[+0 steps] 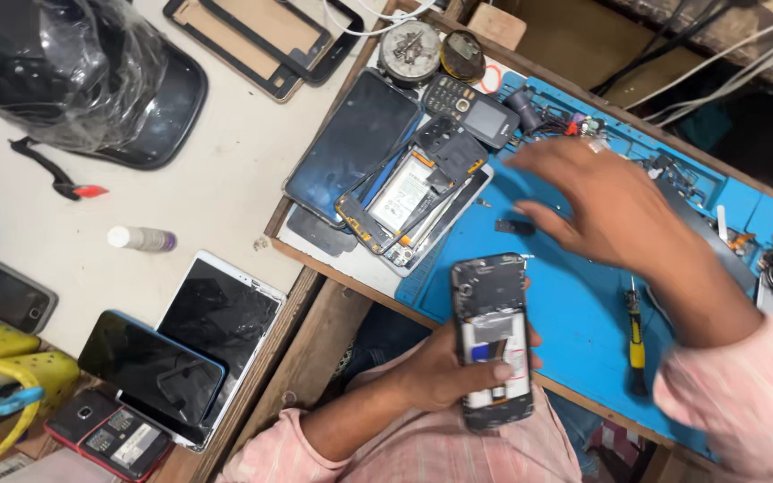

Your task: The person uses a screwdriver to remove screws from a smartphone, then aligns and attaches the back cover. They press the edges to secure the cover, inspect the device, and power it on to confirm functionality.

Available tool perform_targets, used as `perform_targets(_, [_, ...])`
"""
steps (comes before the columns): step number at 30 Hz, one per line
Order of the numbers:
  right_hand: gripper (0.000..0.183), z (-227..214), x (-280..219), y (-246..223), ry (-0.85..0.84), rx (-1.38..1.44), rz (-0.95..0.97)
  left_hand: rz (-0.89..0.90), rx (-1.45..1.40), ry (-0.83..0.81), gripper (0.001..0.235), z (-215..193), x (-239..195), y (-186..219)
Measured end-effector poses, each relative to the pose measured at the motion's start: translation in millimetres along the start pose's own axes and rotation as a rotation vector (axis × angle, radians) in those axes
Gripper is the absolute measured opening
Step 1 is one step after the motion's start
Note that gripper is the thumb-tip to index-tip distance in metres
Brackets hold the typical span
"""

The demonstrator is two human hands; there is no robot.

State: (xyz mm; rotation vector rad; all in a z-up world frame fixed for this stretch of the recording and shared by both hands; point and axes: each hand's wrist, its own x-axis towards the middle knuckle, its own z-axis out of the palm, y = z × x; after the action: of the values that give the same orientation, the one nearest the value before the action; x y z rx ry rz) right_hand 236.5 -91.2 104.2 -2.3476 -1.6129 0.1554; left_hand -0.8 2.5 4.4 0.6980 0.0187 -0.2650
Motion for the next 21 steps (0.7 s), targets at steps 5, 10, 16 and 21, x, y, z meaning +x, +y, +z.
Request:
perform_targets(5, [0.079,18.9,29.3,-25.1,0.167,0.007,0.111,0.132,-0.186,-0.019,0.092,2.6,-24.5,28.4])
perform_targets(10, [0.127,38.5,38.1,-60.8,0.183,-0.019,0.149,0.325,-0.127,0.138,0.091,-13.4,-54.2,63.3])
perform_targets(16, [0.139,51.0,51.0,-83.9,0.010,-0.079,0.192,0.585,0.068,0.386,0.105,-19.8,-56.0,86.9])
perform_targets(21, [0.143,59.3,51.8,-87.4,-0.011,-0.065,0.247,0.581,0.084,0.379,0.101,-23.3,-51.7,84.1])
